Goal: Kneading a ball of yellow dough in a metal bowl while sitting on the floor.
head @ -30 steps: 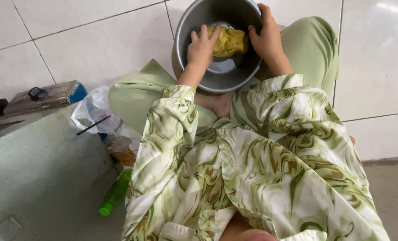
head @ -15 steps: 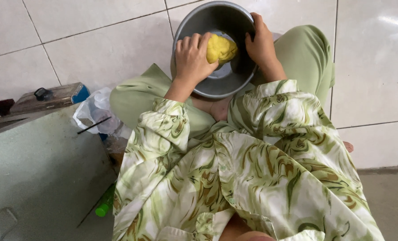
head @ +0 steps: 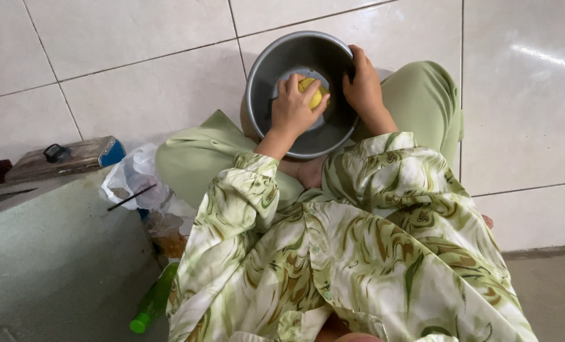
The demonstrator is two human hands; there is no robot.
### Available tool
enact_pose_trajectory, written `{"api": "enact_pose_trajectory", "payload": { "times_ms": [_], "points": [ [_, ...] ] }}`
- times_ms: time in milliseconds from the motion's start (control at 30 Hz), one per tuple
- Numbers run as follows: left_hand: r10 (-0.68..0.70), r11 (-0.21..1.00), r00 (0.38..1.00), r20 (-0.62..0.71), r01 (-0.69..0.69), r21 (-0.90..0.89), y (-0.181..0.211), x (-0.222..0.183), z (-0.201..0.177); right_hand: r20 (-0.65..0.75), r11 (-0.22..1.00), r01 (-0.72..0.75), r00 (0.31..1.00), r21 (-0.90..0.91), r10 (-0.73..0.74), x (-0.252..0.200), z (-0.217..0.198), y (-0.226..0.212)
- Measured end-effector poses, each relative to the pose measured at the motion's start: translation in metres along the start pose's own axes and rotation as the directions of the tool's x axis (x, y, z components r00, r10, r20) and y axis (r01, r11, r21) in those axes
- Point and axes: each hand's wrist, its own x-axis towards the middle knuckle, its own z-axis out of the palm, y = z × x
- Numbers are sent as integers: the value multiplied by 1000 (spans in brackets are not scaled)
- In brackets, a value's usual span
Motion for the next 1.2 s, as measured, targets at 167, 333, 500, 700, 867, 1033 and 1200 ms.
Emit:
{"api": "enact_pose_trajectory", "payload": {
  "times_ms": [167, 333, 500, 700, 867, 1033, 1200],
  "points": [
    [45, 999, 986, -163, -43, 16, -11, 12, 2, -6, 1000, -5, 1000, -21, 5, -1, 2, 2],
    [71, 997, 980, -186, -72, -1, -13, 4, -5, -6, 1000, -6, 1000, -27, 6, -3, 2, 5],
    [-6, 1000, 948, 318, 16, -26, 1, -30, -18, -9, 1000, 6, 1000, -21, -6, -4, 2, 1],
    [-112, 994, 858, 500, 101, 50, 15, -40, -1, -23, 999, 35, 999, -40, -36, -3, 3, 6],
    [0, 998, 966, 257, 17, -63, -6, -51, 7, -3, 998, 58, 998, -28, -58, -4, -1, 1],
    [-47, 983, 971, 234, 87, -164, -13, -34, -13, -16, 995, 93, 995, -30, -93, -7, -3, 1],
    [51, 938, 999, -15, -53, -343, -10, -26, -51, 1, 994, 101, 995, -48, -101, -9, 1, 3]
  ]
}}
